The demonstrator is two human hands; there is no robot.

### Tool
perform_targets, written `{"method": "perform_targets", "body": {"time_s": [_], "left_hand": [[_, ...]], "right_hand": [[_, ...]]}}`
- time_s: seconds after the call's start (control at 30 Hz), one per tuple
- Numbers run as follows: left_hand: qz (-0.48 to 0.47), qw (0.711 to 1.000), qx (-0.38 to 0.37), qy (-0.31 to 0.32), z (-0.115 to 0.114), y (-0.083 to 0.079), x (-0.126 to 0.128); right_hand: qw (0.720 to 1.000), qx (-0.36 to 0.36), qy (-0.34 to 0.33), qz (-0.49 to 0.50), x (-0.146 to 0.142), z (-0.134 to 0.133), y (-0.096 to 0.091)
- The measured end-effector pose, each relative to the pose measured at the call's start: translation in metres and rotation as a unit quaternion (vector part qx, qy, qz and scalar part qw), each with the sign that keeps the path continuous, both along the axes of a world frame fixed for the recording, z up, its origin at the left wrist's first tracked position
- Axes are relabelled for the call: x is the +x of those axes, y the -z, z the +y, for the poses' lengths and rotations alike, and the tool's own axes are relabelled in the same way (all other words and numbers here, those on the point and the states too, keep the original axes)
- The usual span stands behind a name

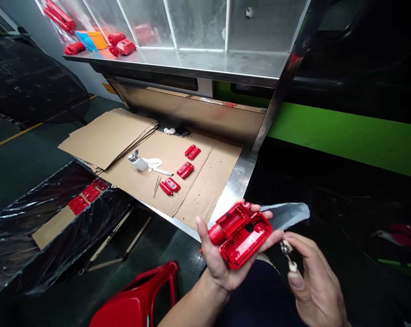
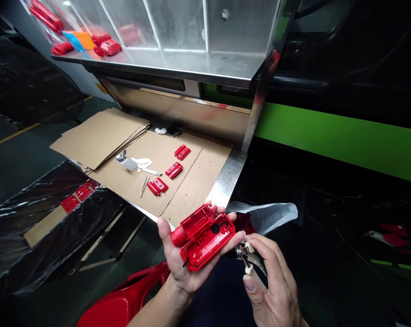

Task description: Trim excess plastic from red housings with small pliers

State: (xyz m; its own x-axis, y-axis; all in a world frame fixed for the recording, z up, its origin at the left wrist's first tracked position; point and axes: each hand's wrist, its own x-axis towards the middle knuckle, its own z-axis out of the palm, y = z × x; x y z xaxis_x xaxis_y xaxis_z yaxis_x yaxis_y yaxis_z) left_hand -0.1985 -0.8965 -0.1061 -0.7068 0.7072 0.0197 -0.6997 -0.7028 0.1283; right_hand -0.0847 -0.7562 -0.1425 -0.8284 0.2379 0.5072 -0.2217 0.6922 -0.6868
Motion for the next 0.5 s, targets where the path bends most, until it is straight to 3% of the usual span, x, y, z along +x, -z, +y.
{"method": "perform_targets", "body": {"time_s": [0.13,0.3,0.5], "left_hand": [[0.009,1.000,-0.007,-0.002,0.001,0.001,0.003],[0.033,0.997,-0.020,-0.059,0.005,0.001,0.007],[0.111,0.986,-0.063,-0.110,0.010,0.000,0.014]], "right_hand": [[0.998,0.047,0.042,0.005,-0.003,-0.003,-0.012],[0.987,0.121,0.080,0.065,-0.014,-0.006,-0.032],[0.984,0.149,0.053,0.080,-0.024,-0.015,-0.048]]}}
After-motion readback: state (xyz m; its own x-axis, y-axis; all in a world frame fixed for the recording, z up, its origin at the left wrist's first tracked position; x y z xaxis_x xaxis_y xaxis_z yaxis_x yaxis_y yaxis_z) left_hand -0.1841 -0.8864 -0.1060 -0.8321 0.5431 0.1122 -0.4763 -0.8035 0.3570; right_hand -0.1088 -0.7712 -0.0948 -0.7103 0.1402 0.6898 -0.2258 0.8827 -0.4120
